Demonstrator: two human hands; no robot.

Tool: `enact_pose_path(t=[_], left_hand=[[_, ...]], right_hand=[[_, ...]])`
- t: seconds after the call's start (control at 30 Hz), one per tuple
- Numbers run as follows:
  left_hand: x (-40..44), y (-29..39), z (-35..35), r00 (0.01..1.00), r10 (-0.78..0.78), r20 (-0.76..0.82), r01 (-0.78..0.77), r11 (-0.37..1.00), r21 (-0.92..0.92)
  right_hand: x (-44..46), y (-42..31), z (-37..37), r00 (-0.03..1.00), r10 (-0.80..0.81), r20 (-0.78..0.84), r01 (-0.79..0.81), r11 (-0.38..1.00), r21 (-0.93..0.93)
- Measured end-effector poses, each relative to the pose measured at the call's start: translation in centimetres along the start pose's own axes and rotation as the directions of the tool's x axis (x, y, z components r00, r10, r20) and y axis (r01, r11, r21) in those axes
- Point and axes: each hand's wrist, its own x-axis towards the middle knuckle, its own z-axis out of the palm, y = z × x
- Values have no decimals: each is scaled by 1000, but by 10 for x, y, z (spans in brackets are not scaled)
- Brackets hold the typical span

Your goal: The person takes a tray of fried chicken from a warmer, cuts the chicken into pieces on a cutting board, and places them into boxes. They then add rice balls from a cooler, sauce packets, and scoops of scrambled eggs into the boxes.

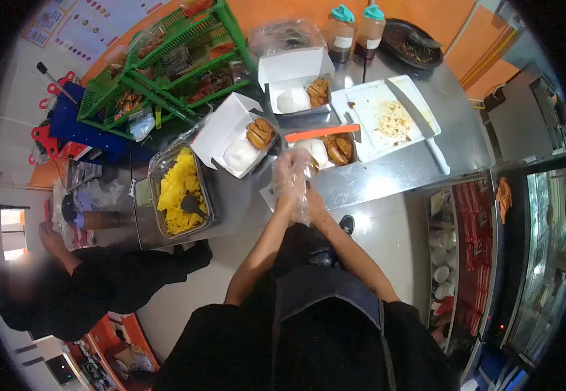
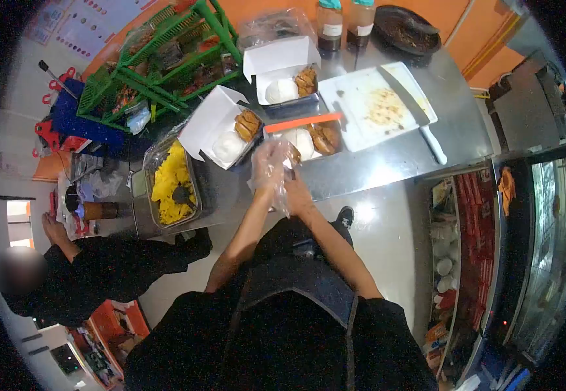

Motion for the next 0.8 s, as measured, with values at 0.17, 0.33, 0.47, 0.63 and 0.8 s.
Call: enact_pose_path(t=[0.17,0.33,0.47,0.63,0.8], left_hand=[[48,-10,-7,734,678,39,-660,698,277],[74,5,-36,632,656,413,-773,570,277],[118,-43,-15,437,604,666,-813,-52,580],[101,-8,-25,545,595,590,-818,224,529],[101,-8,-23,522,690,501,-817,234,528]], right_hand=[[13,-38,-63,960,53,273,4,979,-204],[10,-24,-43,996,-94,3,94,989,-112],[13,-13,-41,988,-129,83,134,989,-61],[16,-11,-46,976,-147,162,152,988,-19],[18,-13,-49,975,-129,183,129,992,8]])
